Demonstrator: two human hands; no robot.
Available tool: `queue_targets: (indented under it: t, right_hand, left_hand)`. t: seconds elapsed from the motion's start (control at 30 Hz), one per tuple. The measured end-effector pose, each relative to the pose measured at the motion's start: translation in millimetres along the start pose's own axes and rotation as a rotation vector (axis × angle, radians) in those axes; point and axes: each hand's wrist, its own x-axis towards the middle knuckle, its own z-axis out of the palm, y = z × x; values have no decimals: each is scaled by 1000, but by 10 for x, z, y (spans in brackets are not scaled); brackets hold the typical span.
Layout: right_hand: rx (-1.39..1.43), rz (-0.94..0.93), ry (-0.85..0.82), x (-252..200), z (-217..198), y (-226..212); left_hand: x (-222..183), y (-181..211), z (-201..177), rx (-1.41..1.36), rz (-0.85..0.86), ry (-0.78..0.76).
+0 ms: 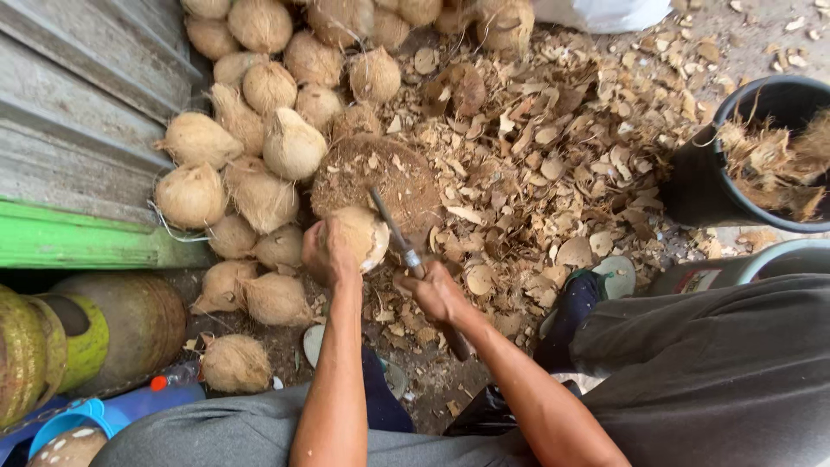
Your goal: The person sits on the ground and uses a machete to peel the husk off a coconut. They repeatedly strike and scrape the coconut against a wooden block, removing the fibrous outer layer. The peeled coconut is then placed into a green basket.
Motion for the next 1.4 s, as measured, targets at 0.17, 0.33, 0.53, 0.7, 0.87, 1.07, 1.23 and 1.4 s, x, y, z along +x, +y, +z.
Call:
queue_targets:
  t: [0.17,0.33,0.53,0.7,0.87,1.07,1.23,1.4]
  right_hand:
    - [-38,-7,-65,-162,17,-107]
    - [-54,185,-23,-324,-1,-362]
    - [100,-150,93,-284,42,-277]
    - [-65,449,-48,-101,-26,-265]
    - [-128,370,-115,-126,-23,-269]
    - [-48,350,-80,-101,-74,-187]
    - [-111,292,-68,-69,20,-94]
    - [-89,269,-45,60,-99,-102]
  left_hand:
    - [-179,191,-170,40,-98,-32]
    - [-100,117,-215,-148,-32,-42]
    - [-92,-98,-182,-108,-22,-26]
    - [12,-59,-172,-139,-16,-47]
    - [198,-232,-146,-189,23,-27]
    - [-48,13,-142,-119,-14,-50]
    - [-284,340,-284,84,-138,-144]
    - [-210,407,-196,-104,-201,-165]
